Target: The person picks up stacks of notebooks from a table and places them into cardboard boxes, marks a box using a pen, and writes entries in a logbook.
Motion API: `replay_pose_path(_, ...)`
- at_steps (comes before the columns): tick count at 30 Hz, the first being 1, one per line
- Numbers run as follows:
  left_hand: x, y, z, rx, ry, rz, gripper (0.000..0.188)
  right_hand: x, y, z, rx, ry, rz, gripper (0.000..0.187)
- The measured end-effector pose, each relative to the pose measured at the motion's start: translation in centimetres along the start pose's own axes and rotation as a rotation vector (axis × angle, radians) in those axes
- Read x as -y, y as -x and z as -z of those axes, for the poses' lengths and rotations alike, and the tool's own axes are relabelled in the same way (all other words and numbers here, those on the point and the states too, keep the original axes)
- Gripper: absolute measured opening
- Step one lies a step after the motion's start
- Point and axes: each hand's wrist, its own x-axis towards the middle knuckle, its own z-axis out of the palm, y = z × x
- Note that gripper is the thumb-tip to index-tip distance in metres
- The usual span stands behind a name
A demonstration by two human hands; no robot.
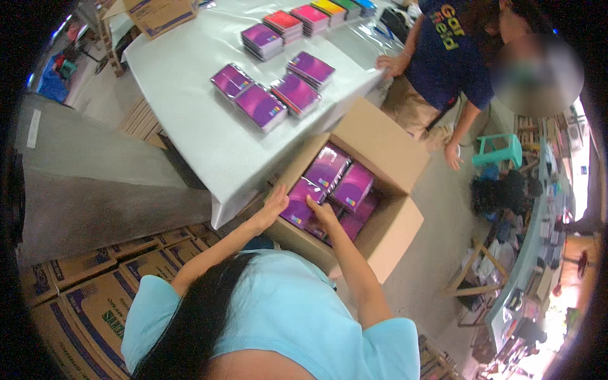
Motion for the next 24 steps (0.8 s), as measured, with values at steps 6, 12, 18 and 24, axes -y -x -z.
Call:
replay_pose_path(6, -1.4, -4.5, 8.2, -0.601, 0.194, -0.032, 0.073, 13.8, 7.4, -1.0, -0.164, 0.738, 0.441, 0.047)
replay_pose_path(12, -6.4, -15.9, 21.9, -1.081, 0.08, 0.319, 0.107, 27.6, -0.6, -13.5, -0.532, 1.01, 1.014, 0.076)
replay_pose_path(18, -9.6, -21.8, 25.5, -0.917, -0.181, 0.421, 0.099, 26.2, -8.9, -17.5, -0.709, 1.53, 0.947, 0.112)
replay_pose_path(24, -6.2, -23.2, 25.6, -0.58, -0.013, -0.045, 0.098, 24.5, -1.4, -17.8, -0.319, 1.318, 0.546, 0.114)
